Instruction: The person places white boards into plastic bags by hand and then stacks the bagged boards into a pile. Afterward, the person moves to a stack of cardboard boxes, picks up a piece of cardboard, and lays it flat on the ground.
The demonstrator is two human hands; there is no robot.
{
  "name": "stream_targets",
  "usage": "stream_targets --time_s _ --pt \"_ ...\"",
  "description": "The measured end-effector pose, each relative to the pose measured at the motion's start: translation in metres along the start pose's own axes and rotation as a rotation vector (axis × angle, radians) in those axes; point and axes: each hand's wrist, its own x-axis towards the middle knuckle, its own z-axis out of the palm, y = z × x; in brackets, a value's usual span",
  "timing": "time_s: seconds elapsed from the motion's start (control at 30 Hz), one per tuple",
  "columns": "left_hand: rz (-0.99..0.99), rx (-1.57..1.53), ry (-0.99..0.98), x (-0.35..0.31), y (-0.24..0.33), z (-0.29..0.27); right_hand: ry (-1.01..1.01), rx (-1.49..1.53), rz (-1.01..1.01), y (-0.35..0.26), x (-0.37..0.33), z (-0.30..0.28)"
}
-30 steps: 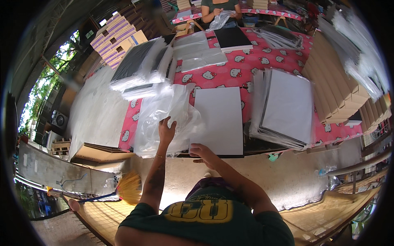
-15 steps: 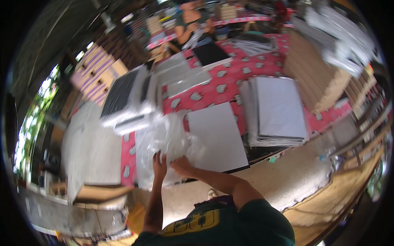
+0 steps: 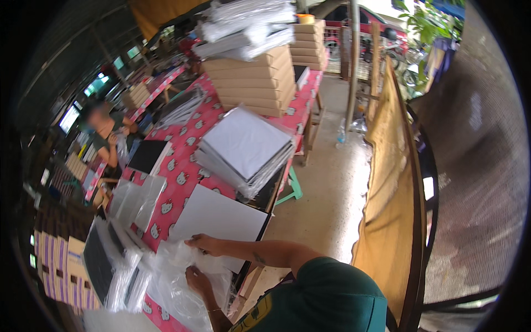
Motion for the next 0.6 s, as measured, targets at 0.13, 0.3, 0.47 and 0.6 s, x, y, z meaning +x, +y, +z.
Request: stream_targets --time_s 0.13,0.3,0.47,0.6 --pt "-0.309 -0.437 0.081 0.027 -0.043 -0.019 0.110 0.171 -0.014 -0.036 -0.030 -0.023" --pt "-0.192 -1.054 -0.287 0.023 0.064 -0.048 -0.076 0.285 -0.011 -0.019 -0.045 -0.003" --pt "-0.277 -0.628 -0.139 0.050 -0.029 -0.019 0.236 0.218 -0.077 -0.017 -0.036 -0.025" --pt "-0.346 -0.707 0.267 0.079 -0.102 -0.110 0.306 0.702 -0.368 -0.064 -0.073 -0.138"
